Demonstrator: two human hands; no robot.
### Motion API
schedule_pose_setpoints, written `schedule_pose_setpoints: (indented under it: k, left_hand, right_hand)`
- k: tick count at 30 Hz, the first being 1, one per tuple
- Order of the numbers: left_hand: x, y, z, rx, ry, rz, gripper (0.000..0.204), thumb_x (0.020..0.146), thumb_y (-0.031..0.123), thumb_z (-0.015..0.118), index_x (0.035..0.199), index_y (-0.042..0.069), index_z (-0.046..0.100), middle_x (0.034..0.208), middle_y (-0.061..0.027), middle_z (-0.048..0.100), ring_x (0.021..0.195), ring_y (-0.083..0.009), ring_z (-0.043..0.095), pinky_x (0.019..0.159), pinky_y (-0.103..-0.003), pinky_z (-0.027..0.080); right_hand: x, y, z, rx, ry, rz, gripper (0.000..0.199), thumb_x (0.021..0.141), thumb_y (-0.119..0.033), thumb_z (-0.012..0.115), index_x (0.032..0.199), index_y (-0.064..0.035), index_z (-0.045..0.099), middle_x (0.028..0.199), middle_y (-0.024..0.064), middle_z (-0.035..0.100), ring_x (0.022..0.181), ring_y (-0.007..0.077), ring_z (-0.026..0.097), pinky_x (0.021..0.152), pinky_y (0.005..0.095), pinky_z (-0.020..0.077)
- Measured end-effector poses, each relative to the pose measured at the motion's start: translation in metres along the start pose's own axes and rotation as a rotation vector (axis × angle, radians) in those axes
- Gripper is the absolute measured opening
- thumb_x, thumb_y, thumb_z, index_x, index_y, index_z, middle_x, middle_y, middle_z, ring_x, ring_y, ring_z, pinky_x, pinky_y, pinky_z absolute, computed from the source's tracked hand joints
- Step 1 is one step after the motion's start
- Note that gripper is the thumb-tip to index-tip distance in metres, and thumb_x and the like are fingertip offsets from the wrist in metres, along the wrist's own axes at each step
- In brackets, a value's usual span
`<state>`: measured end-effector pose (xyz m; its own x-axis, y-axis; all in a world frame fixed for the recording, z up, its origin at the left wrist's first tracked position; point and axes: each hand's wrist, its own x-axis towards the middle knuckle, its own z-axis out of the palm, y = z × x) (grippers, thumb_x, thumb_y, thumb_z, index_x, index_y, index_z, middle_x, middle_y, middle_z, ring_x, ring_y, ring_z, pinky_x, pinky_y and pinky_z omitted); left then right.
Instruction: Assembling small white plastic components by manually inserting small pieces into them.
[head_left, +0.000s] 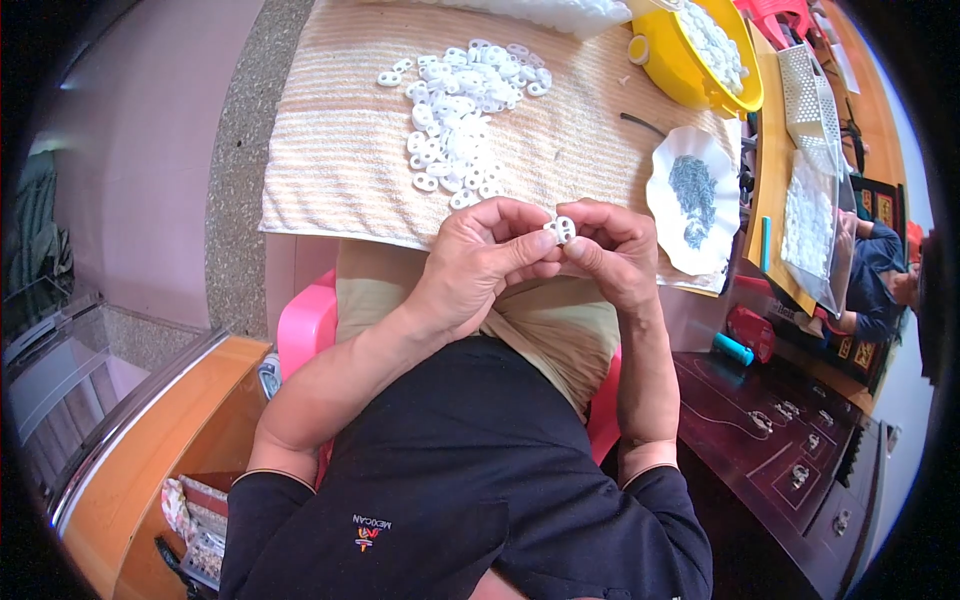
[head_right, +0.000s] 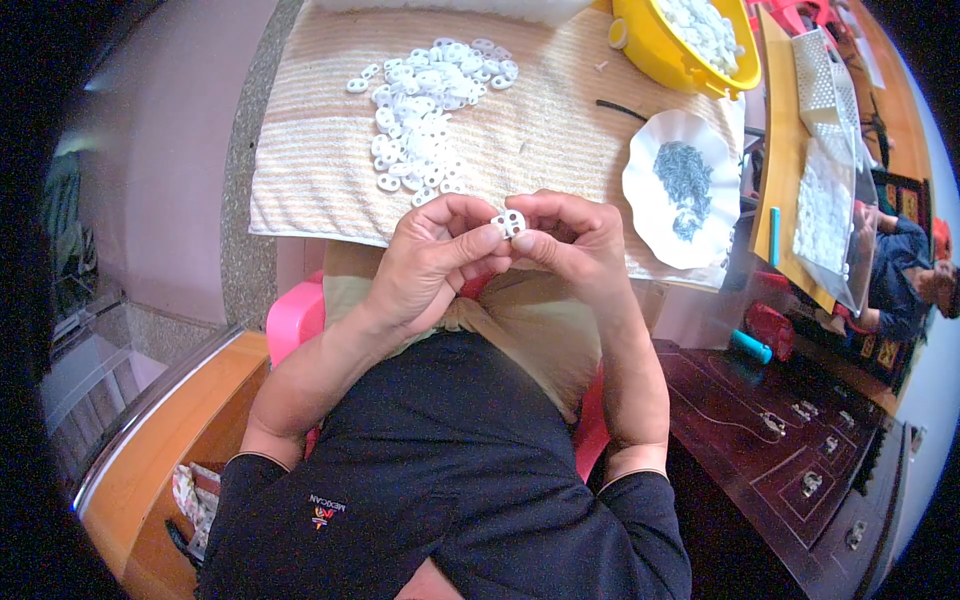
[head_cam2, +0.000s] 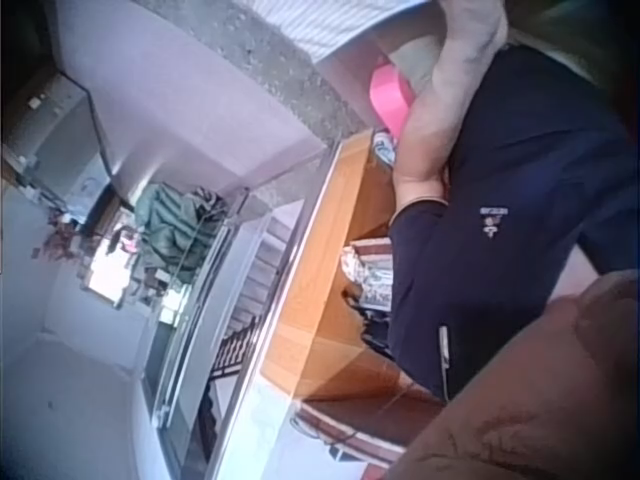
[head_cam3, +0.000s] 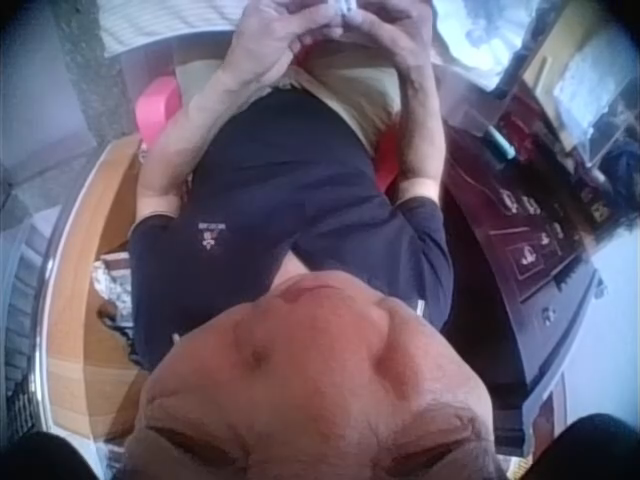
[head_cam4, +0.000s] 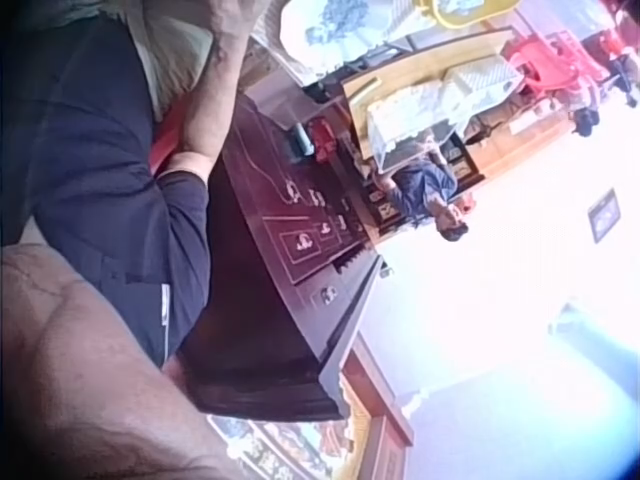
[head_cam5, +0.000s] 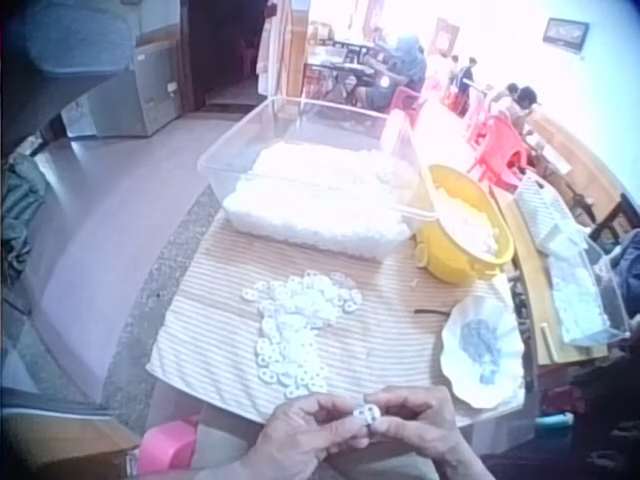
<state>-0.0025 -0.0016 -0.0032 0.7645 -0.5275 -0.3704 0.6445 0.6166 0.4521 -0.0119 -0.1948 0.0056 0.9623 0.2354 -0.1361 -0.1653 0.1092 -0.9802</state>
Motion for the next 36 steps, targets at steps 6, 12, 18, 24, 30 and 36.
schedule_pose_setpoints:
  k: [6,12,18,24,30,36]
  left_hand:
    - [0.001,0.001,0.001,-0.047,-0.046,-0.051,0.013,0.088,0.005,0.065,0.101,0.004,0.061,0.095,-0.0067,0.066,0.083,-0.0127,0.065,0.075,-0.025,0.057]
    - [0.001,0.001,0.000,-0.048,-0.091,-0.060,0.012,0.088,0.006,0.066,0.097,0.003,0.060,0.094,-0.0062,0.066,0.083,-0.0128,0.065,0.076,-0.026,0.057]
    - [0.001,0.001,-0.004,-0.071,-0.159,-0.061,0.010,0.087,0.005,0.067,0.091,0.005,0.058,0.091,-0.0066,0.065,0.080,-0.0144,0.065,0.074,-0.026,0.056]
    - [-0.001,-0.003,-0.005,-0.090,-0.202,-0.047,0.008,0.088,0.004,0.066,0.088,0.005,0.058,0.090,-0.0076,0.066,0.080,-0.0145,0.065,0.073,-0.027,0.057]
    - [-0.003,-0.004,-0.001,-0.098,-0.196,0.003,0.010,0.088,0.003,0.066,0.083,0.005,0.057,0.090,-0.0086,0.066,0.081,-0.0147,0.066,0.073,-0.027,0.058]
    - [-0.003,-0.003,0.001,-0.076,-0.232,0.007,0.011,0.087,0.004,0.066,0.081,0.006,0.057,0.089,-0.0083,0.066,0.080,-0.0139,0.065,0.073,-0.026,0.058]
  right_hand:
    - [-0.001,-0.003,0.003,0.040,0.015,-0.028,0.028,0.083,-0.001,0.070,0.110,0.0041,0.064,0.097,0.0068,0.067,0.088,0.0120,0.064,0.078,0.0233,0.0525]
    - [0.002,-0.005,0.003,0.020,-0.037,-0.100,0.029,0.081,-0.003,0.072,0.109,0.0036,0.065,0.088,0.0039,0.061,0.081,0.0084,0.059,0.070,0.0196,0.0489]
    - [0.003,-0.006,0.006,0.020,-0.050,-0.161,0.026,0.081,-0.004,0.072,0.106,0.0031,0.067,0.084,0.0024,0.059,0.076,0.0071,0.056,0.067,0.0179,0.0452]
    - [0.001,-0.012,0.007,-0.077,-0.066,-0.194,0.026,0.081,-0.004,0.073,0.105,0.0028,0.068,0.083,0.0026,0.060,0.075,0.0073,0.056,0.064,0.0191,0.0431]
    - [-0.001,-0.014,0.011,-0.140,-0.063,-0.247,0.024,0.080,-0.002,0.072,0.104,0.0024,0.068,0.081,0.0033,0.060,0.072,0.0064,0.054,0.062,0.0190,0.0421]
    - [-0.002,-0.021,0.015,-0.223,-0.077,-0.284,0.023,0.079,-0.002,0.072,0.102,-0.0002,0.070,0.078,0.0030,0.060,0.067,0.0069,0.054,0.060,0.0196,0.0411]
